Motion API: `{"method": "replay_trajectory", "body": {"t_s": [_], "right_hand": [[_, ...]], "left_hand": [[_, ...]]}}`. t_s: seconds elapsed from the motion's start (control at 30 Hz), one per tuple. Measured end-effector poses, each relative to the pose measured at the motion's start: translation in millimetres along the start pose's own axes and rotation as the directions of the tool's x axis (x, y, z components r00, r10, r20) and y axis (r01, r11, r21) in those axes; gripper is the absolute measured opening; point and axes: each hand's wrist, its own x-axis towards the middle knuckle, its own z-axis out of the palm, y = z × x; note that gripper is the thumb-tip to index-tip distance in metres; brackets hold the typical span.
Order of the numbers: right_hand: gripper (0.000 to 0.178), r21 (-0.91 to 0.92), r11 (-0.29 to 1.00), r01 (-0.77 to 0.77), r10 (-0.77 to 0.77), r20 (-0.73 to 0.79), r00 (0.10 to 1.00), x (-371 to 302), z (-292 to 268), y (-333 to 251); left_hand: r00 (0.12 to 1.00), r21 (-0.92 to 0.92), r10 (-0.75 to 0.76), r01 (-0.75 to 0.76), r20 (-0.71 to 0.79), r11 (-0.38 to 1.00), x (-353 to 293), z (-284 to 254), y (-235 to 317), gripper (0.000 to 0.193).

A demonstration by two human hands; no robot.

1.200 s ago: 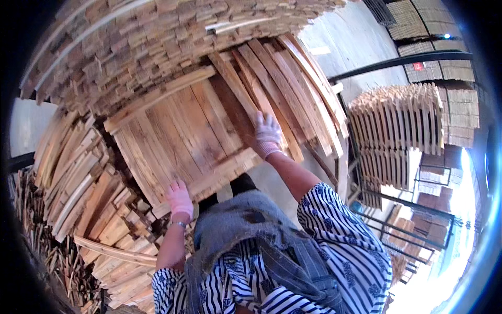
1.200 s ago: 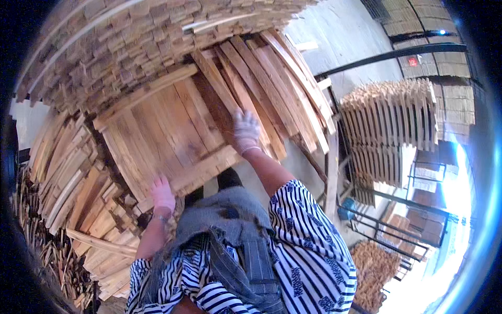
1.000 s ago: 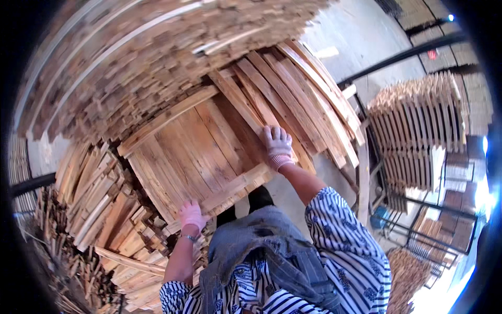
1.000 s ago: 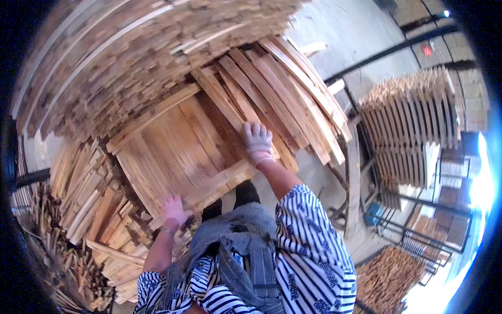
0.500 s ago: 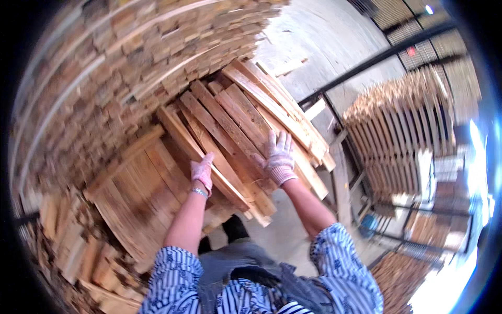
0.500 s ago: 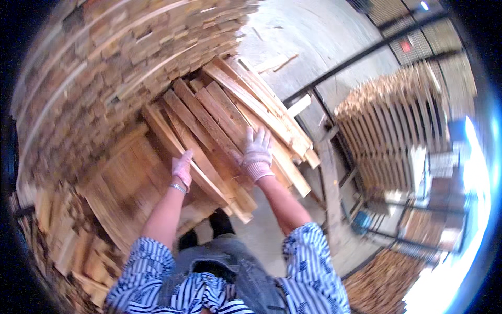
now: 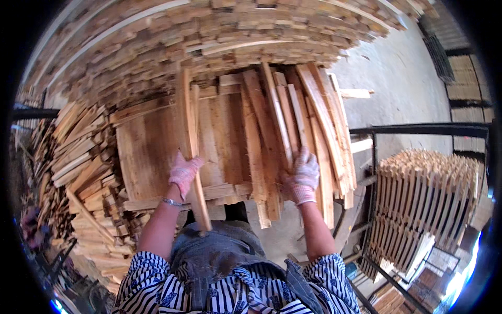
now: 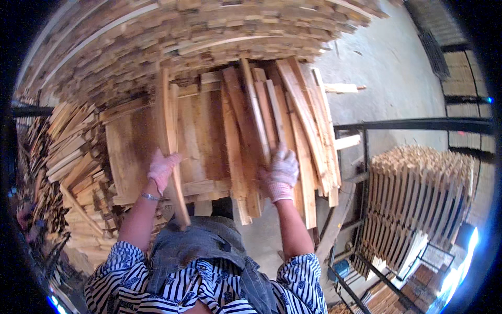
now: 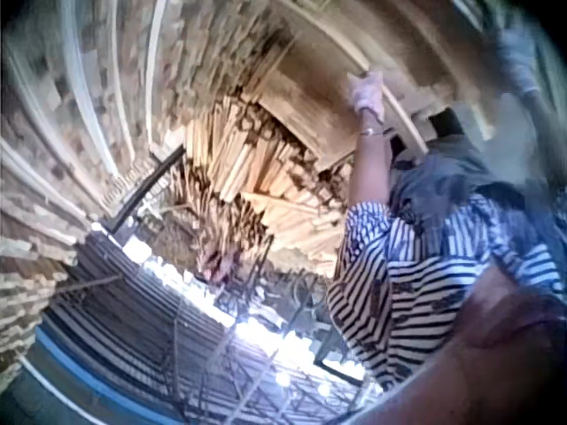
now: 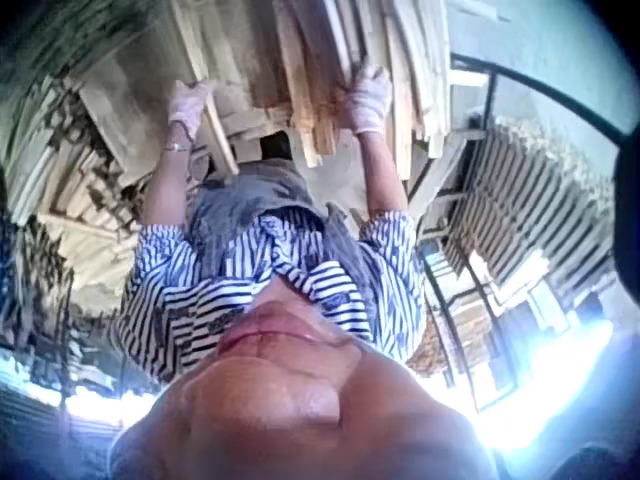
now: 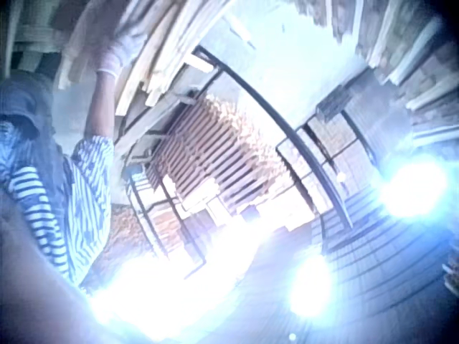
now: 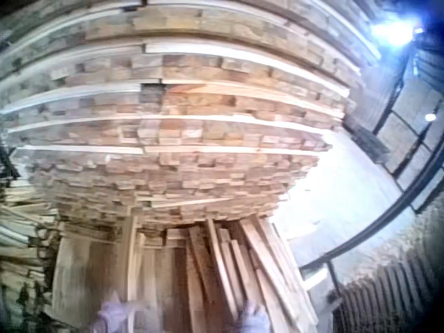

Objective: The person stacks wooden planks onto a large pile in a warehouse. They pick up planks from a nearby rack, carry them to the main stack, and arrange them by hand to build the pile higher.

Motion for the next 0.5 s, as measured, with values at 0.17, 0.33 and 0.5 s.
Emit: {"method": "replay_trajectory", "body": {"t_s": [0.17,0.33,0.5], "right_hand": [[0.111,0.157,0.987,-0.016,0.0,0.106,0.994,-0.9,-13.6,-0.2],[0.102,0.781,0.62,-0.078,-0.169,0.23,0.959,-66.2,-11.1,-10.7],[0.081,0.883,0.444,-0.154,-0.293,0.306,0.906,-85.5,64.2,-104.5]], "left_hand": [[0.973,0.296,-0.1,0.161,-0.209,0.942,60.3,-59.3,-77.7,0.086],[0.977,0.4,-0.042,0.125,-0.208,0.908,22.6,-47.2,-68.3,0.082],[0.98,0.638,0.018,0.115,-0.199,0.762,16.3,-51.2,-74.7,0.074]]}}
